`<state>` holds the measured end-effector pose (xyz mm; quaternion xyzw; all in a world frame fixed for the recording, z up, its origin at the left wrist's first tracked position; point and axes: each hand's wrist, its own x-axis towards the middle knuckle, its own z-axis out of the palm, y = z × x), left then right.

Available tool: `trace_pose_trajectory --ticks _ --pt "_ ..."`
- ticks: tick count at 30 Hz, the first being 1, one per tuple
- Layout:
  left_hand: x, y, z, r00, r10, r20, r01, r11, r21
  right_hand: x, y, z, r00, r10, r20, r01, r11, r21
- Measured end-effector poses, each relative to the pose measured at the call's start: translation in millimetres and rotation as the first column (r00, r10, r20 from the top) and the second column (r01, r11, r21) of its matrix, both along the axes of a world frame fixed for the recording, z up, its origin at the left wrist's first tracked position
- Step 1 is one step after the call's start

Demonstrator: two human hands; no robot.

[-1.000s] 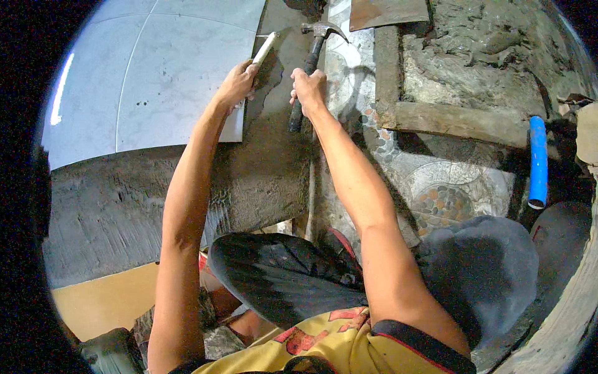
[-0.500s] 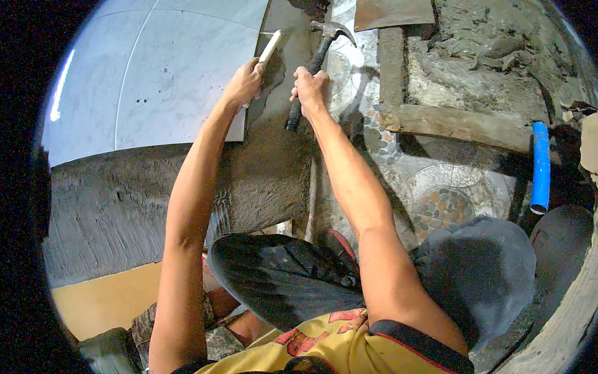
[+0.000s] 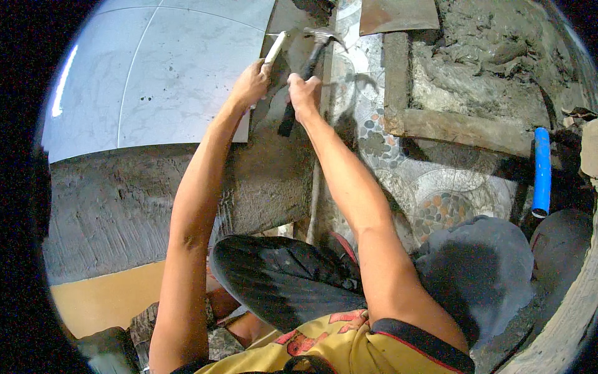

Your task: The person holds a hammer and a small tool against a tile edge, striking the tool with the hammer to shape or adjust the tile position.

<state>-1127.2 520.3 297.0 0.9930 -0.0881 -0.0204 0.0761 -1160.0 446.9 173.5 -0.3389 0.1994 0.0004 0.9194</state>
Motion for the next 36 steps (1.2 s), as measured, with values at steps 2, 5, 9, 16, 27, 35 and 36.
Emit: trace_pose_trajectory --ticks 2,5,9,16,27,35,36 --pt "3.3 13.7 1.6 1.000 -0.003 -0.003 0.004 0.996 0.090 -0.7 7.5 0.6 0.998 0.066 0.008 -0.066 0.996 0.065" --pt "4.8 13.9 0.8 0.999 0.017 -0.030 -0.016 0.999 0.028 3.5 10.7 -8.4 0.993 0.116 0.008 -0.116 0.991 0.069" --pt "-4.7 -0.4 4.1 0.999 0.004 -0.039 -0.005 1.000 -0.025 7.0 10.6 -14.1 0.995 -0.034 -0.097 0.035 0.999 0.013" --pt "-24.4 25.9 17.8 0.974 -0.228 -0.008 0.227 0.967 0.116 -22.5 -18.3 6.2 0.988 0.081 0.129 -0.101 0.982 0.159" --pt "-25.7 -2.1 15.2 0.980 0.066 -0.188 -0.097 0.983 -0.159 -25.0 -19.0 5.8 0.998 0.066 0.017 -0.068 0.970 0.235" --pt "-19.4 3.4 5.4 0.998 0.043 -0.038 -0.042 0.999 0.029 -21.3 -7.2 1.6 0.998 -0.026 -0.049 0.037 0.969 0.243" --pt "-21.0 1.9 5.8 0.998 0.045 -0.040 -0.043 0.999 0.030 -22.2 -3.5 5.2 0.998 -0.024 -0.050 0.036 0.969 0.244"
